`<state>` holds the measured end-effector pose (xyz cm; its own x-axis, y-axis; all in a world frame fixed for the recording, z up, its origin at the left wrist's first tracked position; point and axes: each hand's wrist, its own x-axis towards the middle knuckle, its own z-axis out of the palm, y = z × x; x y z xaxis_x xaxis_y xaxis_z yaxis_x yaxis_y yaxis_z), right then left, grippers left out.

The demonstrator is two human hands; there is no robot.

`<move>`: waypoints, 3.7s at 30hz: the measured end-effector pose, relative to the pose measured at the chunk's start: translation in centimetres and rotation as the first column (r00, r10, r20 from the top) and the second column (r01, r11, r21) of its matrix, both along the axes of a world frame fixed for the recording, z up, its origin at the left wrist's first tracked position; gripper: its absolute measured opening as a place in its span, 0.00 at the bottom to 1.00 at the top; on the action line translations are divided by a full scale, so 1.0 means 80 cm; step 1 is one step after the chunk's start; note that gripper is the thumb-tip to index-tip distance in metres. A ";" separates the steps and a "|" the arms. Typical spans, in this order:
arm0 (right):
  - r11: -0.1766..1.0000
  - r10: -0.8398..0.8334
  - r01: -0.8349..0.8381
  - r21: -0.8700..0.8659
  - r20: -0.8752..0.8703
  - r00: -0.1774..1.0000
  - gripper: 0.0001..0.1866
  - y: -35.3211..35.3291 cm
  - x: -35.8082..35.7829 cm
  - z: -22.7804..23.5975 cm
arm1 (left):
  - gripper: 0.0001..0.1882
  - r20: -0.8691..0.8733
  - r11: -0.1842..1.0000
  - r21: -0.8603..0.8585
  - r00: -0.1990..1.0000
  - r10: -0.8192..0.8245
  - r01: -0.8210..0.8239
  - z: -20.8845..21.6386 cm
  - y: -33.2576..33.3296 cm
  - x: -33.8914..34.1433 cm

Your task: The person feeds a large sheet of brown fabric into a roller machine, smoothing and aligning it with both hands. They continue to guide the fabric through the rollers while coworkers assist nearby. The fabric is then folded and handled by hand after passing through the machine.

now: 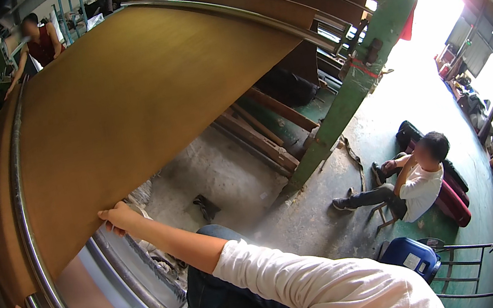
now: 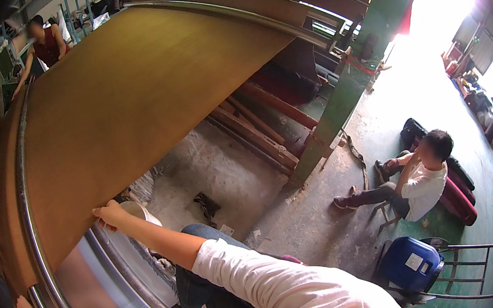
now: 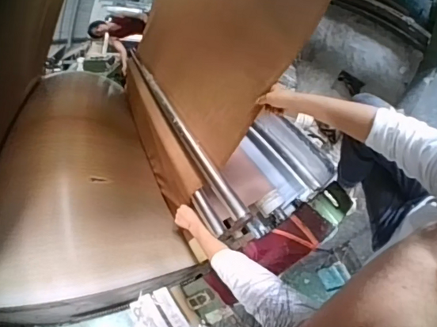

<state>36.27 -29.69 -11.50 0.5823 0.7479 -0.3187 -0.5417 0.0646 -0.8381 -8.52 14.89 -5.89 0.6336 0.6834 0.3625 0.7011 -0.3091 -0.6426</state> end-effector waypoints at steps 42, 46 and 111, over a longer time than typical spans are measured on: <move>0.997 0.062 -0.063 -0.054 -0.020 0.998 0.14 0.006 0.008 -0.006 | 0.07 0.028 0.993 0.056 0.994 -0.107 0.105 0.067 -0.184 0.118; 0.991 0.125 -0.122 -0.059 0.042 0.991 0.15 0.009 0.002 -0.011 | 0.07 0.030 0.993 0.073 0.995 -0.094 0.092 0.064 -0.178 0.117; 0.995 -0.024 0.030 -0.099 0.061 0.998 0.13 0.014 -0.009 -0.008 | 0.07 0.034 0.998 0.020 0.998 0.056 -0.057 0.063 -0.180 0.107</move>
<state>35.53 -28.57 -12.13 0.6217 0.6980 -0.3553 -0.4898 -0.0075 -0.8718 0.08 0.47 -0.87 0.5816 0.7097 0.3976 0.7384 -0.2555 -0.6241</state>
